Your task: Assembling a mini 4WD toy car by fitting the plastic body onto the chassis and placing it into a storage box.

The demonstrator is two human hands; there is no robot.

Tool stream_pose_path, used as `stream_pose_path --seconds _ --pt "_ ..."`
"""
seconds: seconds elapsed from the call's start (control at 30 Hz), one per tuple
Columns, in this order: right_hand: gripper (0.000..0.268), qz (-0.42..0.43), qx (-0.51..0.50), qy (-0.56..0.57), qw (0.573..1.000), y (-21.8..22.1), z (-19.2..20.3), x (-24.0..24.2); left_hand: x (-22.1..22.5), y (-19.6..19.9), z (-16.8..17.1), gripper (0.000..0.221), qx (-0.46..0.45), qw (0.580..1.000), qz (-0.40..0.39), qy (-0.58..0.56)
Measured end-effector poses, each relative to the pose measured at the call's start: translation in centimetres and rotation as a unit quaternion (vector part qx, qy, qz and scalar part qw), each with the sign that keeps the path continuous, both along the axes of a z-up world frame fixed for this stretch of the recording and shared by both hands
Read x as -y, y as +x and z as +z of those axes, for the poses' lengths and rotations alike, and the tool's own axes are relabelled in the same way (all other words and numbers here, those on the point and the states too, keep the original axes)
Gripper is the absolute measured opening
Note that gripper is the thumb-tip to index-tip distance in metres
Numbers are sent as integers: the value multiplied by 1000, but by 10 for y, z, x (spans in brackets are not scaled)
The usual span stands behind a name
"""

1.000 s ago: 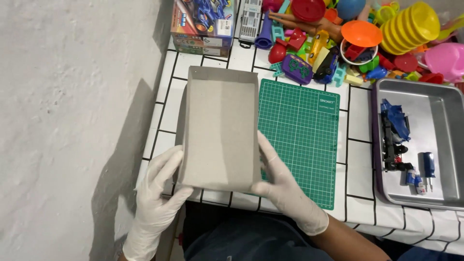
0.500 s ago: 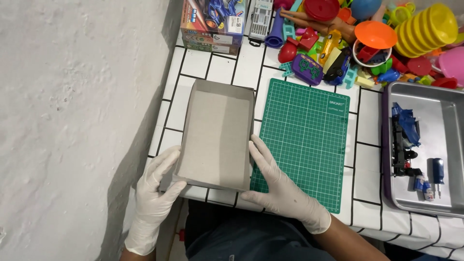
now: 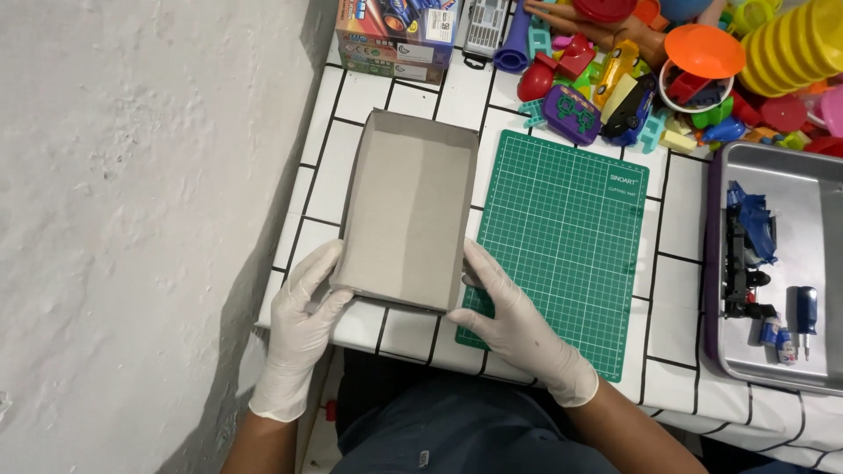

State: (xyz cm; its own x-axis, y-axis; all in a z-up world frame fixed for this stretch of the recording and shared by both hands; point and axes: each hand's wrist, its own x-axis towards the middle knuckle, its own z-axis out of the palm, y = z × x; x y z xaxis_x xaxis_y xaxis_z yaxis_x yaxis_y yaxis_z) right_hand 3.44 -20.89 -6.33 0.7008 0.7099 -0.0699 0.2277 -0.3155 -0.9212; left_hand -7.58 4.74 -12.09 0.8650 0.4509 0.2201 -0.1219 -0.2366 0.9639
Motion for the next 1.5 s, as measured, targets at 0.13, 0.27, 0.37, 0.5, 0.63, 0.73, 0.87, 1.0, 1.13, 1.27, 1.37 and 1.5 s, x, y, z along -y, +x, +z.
stream_pose_path --seconds 0.13,0.27,0.37,0.5,0.63,0.73,0.87,1.0,1.13,1.27,1.37,1.5 --pt "95 -29 -14 -4 999 0 -10 -1 2 1 2 54 -7 1000 16 17" --pt "94 -61 -34 -15 997 -1 -10 -3 2 1 -2 55 -11 999 27 37" --pt "96 -50 -38 -12 998 -2 -2 -3 3 1 11 62 -8 998 10 61" --pt "91 -59 -60 21 996 -1 2 -4 -3 1 1 56 -1 997 -1 74" --pt "87 -80 -49 5 996 -4 -8 -6 2 5 6 43 -11 995 20 96" --pt "83 -82 -31 -7 996 -5 -13 -8 6 5 7 42 -24 995 30 97" --pt "81 -72 -41 0 997 -6 -19 -17 5 6 6 40 -34 992 58 103" --pt "81 -61 -42 7 997 -2 -14 -30 -3 8 2 39 -37 985 78 147" --pt "74 -46 -30 26 998 -3 -2 -23 -2 12 6 40 -16 979 99 177" --pt "47 -114 163 19 980 -1 -5 21 19 22 33 39 17 970 99 223" --pt "34 -253 312 9 916 18 2 79 35 32 41 42 68 970 47 229" --pt "35 -430 282 -150 845 39 31 156 62 56 60 43 89 963 -48 250"
